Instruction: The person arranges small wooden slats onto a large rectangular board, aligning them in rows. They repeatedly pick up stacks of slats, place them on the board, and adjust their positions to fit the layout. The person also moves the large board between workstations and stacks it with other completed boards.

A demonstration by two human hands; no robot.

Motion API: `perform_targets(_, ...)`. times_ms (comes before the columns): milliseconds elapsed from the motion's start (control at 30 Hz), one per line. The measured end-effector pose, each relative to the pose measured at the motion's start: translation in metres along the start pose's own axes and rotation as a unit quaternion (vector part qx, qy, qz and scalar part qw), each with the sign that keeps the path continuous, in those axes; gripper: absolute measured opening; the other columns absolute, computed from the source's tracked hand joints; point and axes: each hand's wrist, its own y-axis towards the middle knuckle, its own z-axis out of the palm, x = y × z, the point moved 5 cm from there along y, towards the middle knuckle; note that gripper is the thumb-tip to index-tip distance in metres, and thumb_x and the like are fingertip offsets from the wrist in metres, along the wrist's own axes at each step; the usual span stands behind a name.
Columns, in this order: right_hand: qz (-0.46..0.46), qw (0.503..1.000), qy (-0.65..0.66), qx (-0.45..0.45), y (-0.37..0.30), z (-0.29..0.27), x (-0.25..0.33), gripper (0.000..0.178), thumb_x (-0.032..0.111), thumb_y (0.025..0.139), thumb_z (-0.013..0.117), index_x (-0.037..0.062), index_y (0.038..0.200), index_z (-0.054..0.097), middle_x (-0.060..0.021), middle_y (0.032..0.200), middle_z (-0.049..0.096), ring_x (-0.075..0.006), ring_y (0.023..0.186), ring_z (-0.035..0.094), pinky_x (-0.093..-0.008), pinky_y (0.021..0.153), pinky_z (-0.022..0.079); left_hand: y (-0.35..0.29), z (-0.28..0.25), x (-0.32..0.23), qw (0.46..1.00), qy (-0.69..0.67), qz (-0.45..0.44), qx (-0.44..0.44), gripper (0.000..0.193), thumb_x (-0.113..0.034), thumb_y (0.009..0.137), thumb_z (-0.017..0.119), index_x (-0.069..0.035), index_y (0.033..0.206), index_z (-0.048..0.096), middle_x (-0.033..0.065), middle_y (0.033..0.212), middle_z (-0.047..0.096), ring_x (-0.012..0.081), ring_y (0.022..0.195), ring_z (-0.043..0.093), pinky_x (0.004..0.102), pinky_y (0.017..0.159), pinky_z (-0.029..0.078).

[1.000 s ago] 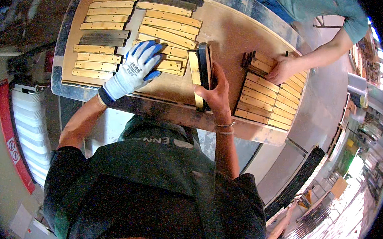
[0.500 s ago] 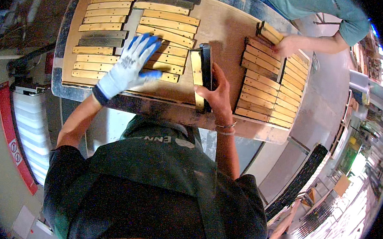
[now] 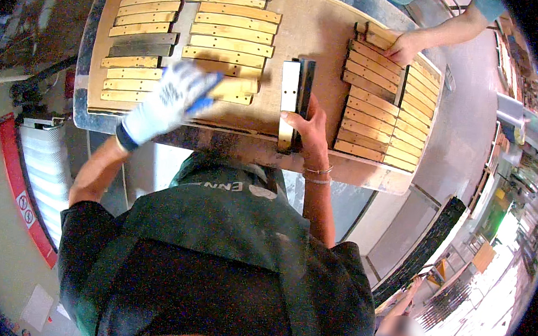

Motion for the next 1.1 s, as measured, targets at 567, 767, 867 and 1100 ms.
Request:
perform_targets(567, 0.049, 0.993, 0.088, 0.061, 0.014, -0.001, -0.012, 0.047, 0.028, 0.079, 0.074, -0.0025, 0.113, 0.065, -0.0059, 0.095, 0.069, -0.0136, 0.080, 0.065, -0.0269, 0.073, 0.052, 0.008, 0.025, -0.069, 0.979, -0.169, -0.112, 0.032, 0.057, -0.035, 0.091, 0.072, -0.004, 0.136, 0.056, 0.0193, 0.142, 0.054, 0.0409, 0.132, 0.050, 0.0555, 0.114, 0.036)
perform_targets(767, -0.132, 0.974, -0.180, 0.032, 0.052, -0.049, -0.024, 0.083, 0.029, 0.064, 0.091, -0.0072, 0.130, 0.057, -0.0193, 0.120, 0.069, -0.0276, 0.113, 0.064, -0.0372, 0.099, 0.050, 0.060, 0.070, -0.088, 0.994, -0.082, -0.007, 0.066, 0.059, -0.033, 0.096, 0.061, -0.003, 0.145, 0.052, 0.0189, 0.154, 0.046, 0.0406, 0.149, 0.033, 0.0594, 0.123, 0.019)
perform_targets(867, -0.224, 0.923, -0.311, 0.033, 0.039, -0.040, 0.008, 0.094, 0.027, 0.060, 0.090, -0.0037, 0.139, 0.050, -0.0260, 0.124, 0.062, -0.0393, 0.118, 0.059, -0.0441, 0.105, 0.046, 0.048, 0.080, -0.070, 0.997, -0.042, -0.013, 0.056, 0.050, -0.027, 0.097, 0.062, -0.003, 0.141, 0.056, 0.0180, 0.145, 0.055, 0.0386, 0.143, 0.043, 0.0610, 0.123, 0.021)
perform_targets(1100, -0.353, 0.748, -0.558, 0.073, 0.028, -0.019, 0.010, 0.090, 0.037, 0.065, 0.084, -0.0005, 0.140, 0.049, -0.0199, 0.115, 0.057, -0.0383, 0.109, 0.055, -0.0490, 0.097, 0.045, 0.039, 0.063, -0.055, 0.995, -0.037, -0.038, 0.086, 0.049, -0.027, 0.096, 0.064, 0.001, 0.136, 0.058, 0.0202, 0.147, 0.051, 0.0392, 0.146, 0.038, 0.0589, 0.123, 0.020)
